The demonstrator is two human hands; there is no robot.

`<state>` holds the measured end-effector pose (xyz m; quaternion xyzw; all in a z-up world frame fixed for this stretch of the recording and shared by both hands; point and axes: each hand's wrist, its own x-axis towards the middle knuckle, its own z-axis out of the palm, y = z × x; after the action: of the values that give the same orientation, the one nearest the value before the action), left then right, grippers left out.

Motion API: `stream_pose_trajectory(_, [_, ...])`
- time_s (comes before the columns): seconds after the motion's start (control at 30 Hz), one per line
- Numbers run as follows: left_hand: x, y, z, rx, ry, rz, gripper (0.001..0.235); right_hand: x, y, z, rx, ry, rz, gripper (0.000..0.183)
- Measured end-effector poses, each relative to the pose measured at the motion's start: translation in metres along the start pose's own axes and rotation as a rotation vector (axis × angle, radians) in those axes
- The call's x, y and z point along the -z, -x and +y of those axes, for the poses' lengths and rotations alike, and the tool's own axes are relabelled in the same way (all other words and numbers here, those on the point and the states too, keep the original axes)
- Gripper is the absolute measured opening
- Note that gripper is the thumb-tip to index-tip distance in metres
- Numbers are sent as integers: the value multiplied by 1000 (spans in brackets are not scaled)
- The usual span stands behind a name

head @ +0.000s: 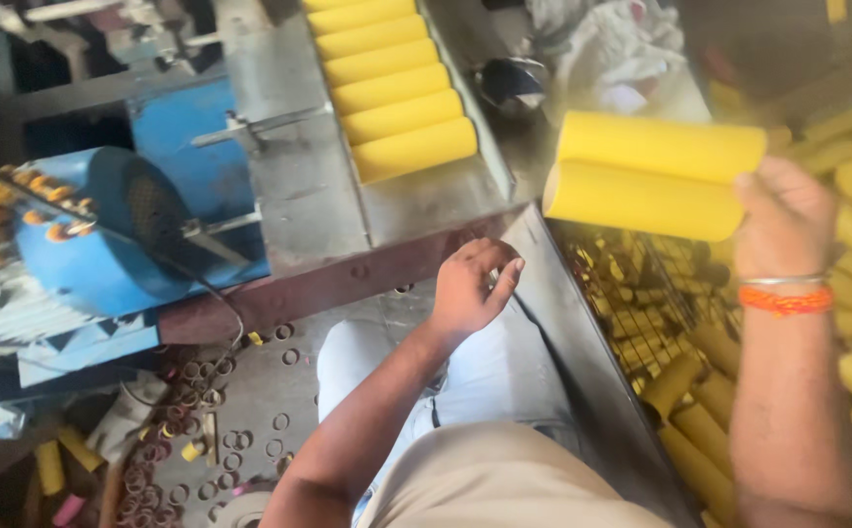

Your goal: The person repeatedly picks up yellow cylindrical objects from a wire mesh bin and places them onto a conveyor belt. The person handles the cylinders one at a time, moving them from the bin to the belt in a continuous loop.

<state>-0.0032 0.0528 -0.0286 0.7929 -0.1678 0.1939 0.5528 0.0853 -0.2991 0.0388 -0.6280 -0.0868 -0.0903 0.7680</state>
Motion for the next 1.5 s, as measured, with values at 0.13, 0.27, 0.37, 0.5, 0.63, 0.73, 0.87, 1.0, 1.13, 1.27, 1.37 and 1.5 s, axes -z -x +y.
stream_pose_trajectory(0.13, [25,5,-6,-35,-118,123,13,-47,-18,20,-38,58,-38,33])
stream_pose_trajectory(0.27, [46,13,-14,17,-265,130,21,-87,-31,39,-48,78,-130,39])
stream_pose_trajectory(0.37, [57,13,-14,-61,-327,137,36,-121,-43,61,-45,140,-160,39])
stream_pose_trajectory(0.5, [61,-17,-22,-166,-504,172,64,-178,-61,100,-52,245,-184,34])
stream_pose_trajectory(0.63, [67,-80,-58,-36,-877,-110,77,-219,-67,128,118,747,-300,27])
stream_pose_trajectory(0.73, [71,-92,-82,162,-999,-349,84,-208,-68,135,274,1101,-312,22])
stream_pose_trajectory(0.87, [78,-86,-97,246,-998,-370,79,-124,-60,147,204,845,-248,19])
stream_pose_trajectory(1.0, [79,-87,-89,170,-1074,-383,76,8,-17,168,-7,573,-135,21])
stream_pose_trajectory(1.13, [39,-93,-52,9,-911,-307,71,125,87,195,-395,1186,-32,42])
stream_pose_trajectory(1.27, [-31,-83,-5,-151,-517,-438,59,167,191,236,-696,1385,-505,48])
stream_pose_trajectory(1.37, [-83,-78,15,-191,-331,-617,55,168,253,241,-639,1580,-684,33])
stream_pose_trajectory(1.5, [-126,-72,30,-27,-314,-830,46,143,246,220,-659,1604,-630,53])
